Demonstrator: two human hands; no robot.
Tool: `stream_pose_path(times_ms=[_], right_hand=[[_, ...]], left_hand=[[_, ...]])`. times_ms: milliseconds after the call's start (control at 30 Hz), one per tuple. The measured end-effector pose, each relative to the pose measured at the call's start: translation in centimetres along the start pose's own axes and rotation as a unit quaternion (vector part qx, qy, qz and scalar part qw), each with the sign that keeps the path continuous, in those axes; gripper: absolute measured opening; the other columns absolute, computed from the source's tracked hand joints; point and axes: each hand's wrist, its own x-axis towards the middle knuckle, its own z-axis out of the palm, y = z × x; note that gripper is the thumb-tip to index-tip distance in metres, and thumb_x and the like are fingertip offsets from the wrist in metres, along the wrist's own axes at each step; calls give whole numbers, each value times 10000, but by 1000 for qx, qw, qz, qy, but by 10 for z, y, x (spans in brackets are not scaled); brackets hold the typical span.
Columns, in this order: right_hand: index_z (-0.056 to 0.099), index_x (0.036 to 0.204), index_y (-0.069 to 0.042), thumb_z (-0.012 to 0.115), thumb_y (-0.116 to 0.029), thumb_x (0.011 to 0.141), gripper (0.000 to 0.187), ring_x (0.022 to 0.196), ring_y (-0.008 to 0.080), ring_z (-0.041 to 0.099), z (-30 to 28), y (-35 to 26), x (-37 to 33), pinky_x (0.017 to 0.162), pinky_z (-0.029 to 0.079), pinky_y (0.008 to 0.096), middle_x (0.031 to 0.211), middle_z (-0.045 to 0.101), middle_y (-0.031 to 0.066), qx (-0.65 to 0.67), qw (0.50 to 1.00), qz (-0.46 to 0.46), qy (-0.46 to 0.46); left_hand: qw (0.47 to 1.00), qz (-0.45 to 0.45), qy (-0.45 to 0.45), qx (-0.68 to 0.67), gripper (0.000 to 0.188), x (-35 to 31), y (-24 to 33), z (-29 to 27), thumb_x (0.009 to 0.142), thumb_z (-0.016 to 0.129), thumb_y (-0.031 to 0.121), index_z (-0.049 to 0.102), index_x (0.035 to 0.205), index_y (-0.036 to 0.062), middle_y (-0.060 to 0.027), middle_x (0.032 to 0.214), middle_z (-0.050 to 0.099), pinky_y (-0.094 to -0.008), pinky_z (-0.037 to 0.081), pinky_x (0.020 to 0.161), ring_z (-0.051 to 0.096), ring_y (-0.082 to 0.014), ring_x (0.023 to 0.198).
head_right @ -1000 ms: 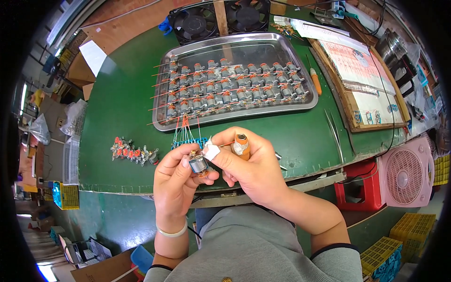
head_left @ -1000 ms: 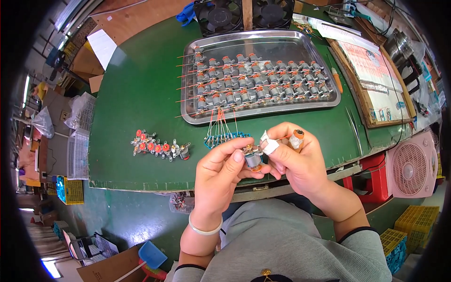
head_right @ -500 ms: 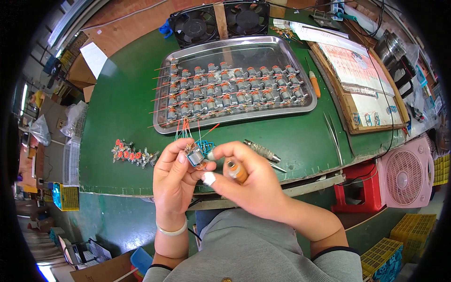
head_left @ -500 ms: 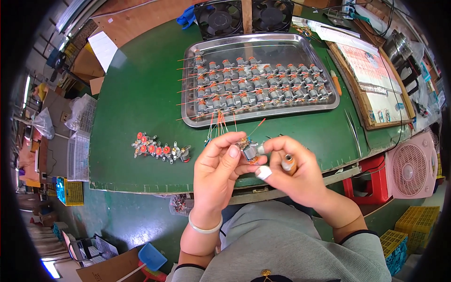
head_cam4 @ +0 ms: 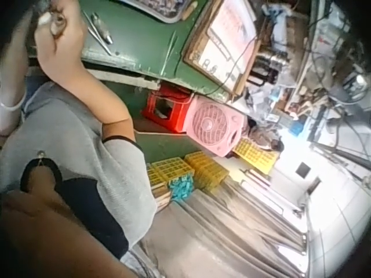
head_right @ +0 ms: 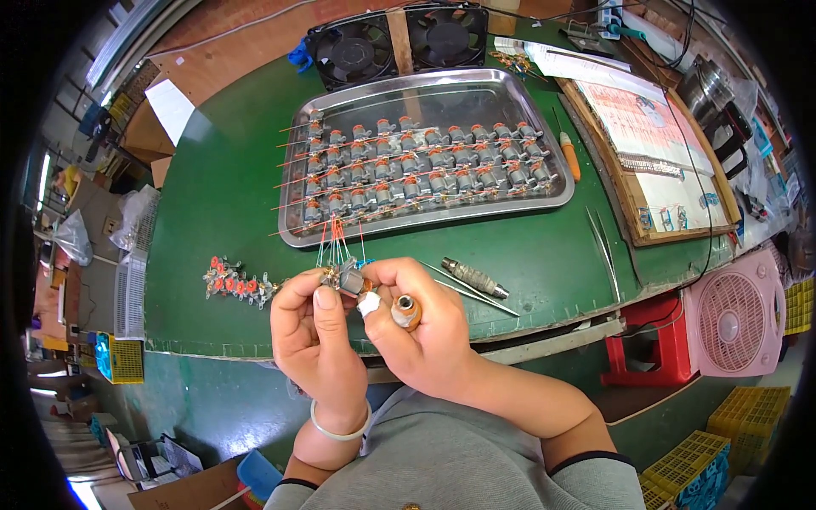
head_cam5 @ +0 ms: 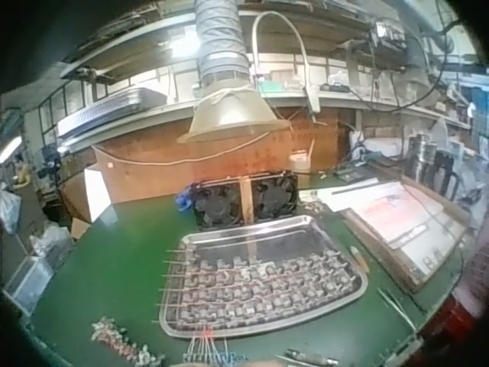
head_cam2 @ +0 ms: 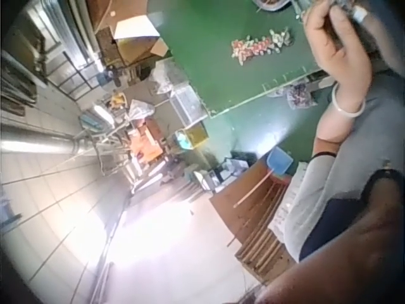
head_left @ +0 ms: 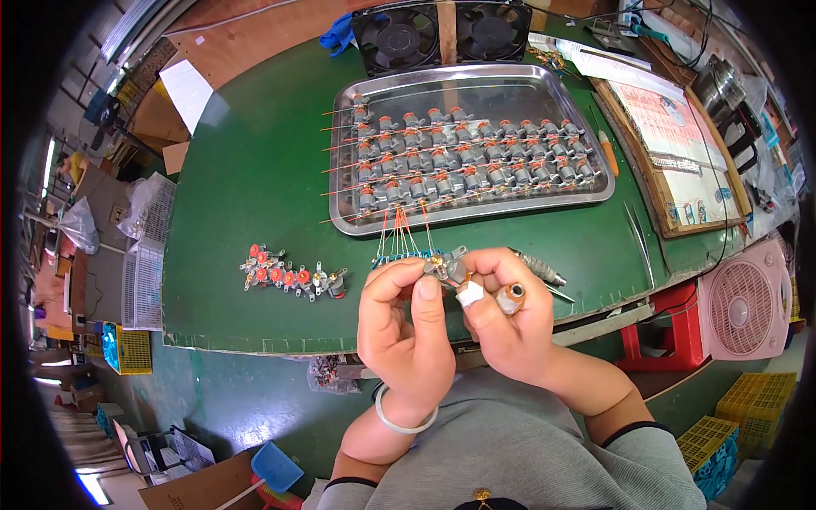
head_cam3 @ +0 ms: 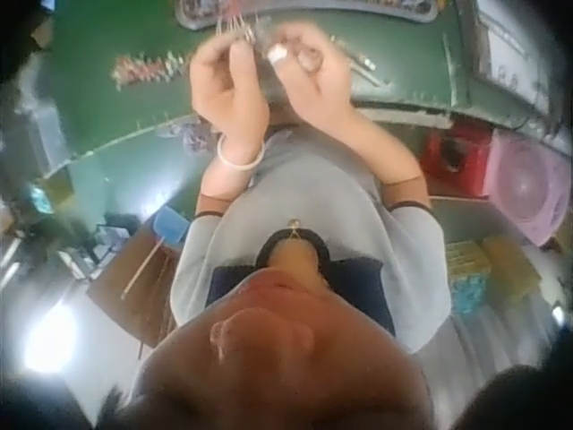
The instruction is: Assembling and soldering wires to small electronic motors at an industrial workbench.
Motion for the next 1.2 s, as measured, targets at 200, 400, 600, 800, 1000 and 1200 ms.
stream_pose_path(times_ms=[200, 400, 600, 800, 1000, 1200], right_hand=[[472, 990, 41, 517, -23, 806, 200, 511, 39, 381, -12, -10, 4, 449, 332, 199, 626, 458, -3, 229, 942, 237, -62], [512, 922, -4, 633, -19, 760, 202, 526, 53, 425, -12, 9, 5, 437, 350, 222, 683, 503, 43, -240, 936, -252, 43], [538, 926, -6, 593, -164, 842, 186, 526, 6, 416, -22, -12, 6, 420, 330, 195, 643, 489, -40, 236, 946, 205, -83], [506, 927, 2, 613, -53, 758, 207, 519, 164, 505, -42, -15, 12, 445, 417, 279, 693, 488, 68, -273, 957, -79, -52], [494, 992, -39, 636, -95, 685, 343, 650, 254, 564, -65, -6, 15, 548, 455, 359, 852, 448, 103, -630, 752, -71, -180], [496, 805, -40, 647, -146, 685, 220, 586, 252, 574, -74, -11, 26, 512, 469, 361, 831, 474, 118, -616, 749, -109, -219]], left_hand=[[998, -43, -6, -46, 128, 5, 0, -4, 869, 504, 47, 511, 978, -21, -61, 891, 570, -207, 448, 678, 544, -88, 762], [994, -75, 9, -78, 126, 3, 5, 2, 871, 503, 54, 514, 975, -18, -55, 897, 572, -211, 429, 696, 532, -85, 780], [977, -125, -30, -170, 131, 5, 2, -6, 886, 476, 64, 494, 994, -9, -71, 914, 567, -235, 451, 715, 549, -110, 792], [948, -200, -57, -239, 129, 17, 8, -16, 879, 476, 40, 477, 998, -8, -112, 961, 552, -321, 477, 820, 588, -225, 894], [918, -239, -83, -304, 75, 26, -8, -28, 844, 538, 65, 534, 903, 19, -156, 1169, 476, -383, 437, 925, 486, -318, 1094], [884, -290, -107, -352, 73, 26, -9, -26, 857, 516, 69, 524, 902, 13, -198, 1215, 443, -387, 426, 937, 468, -327, 1115]])
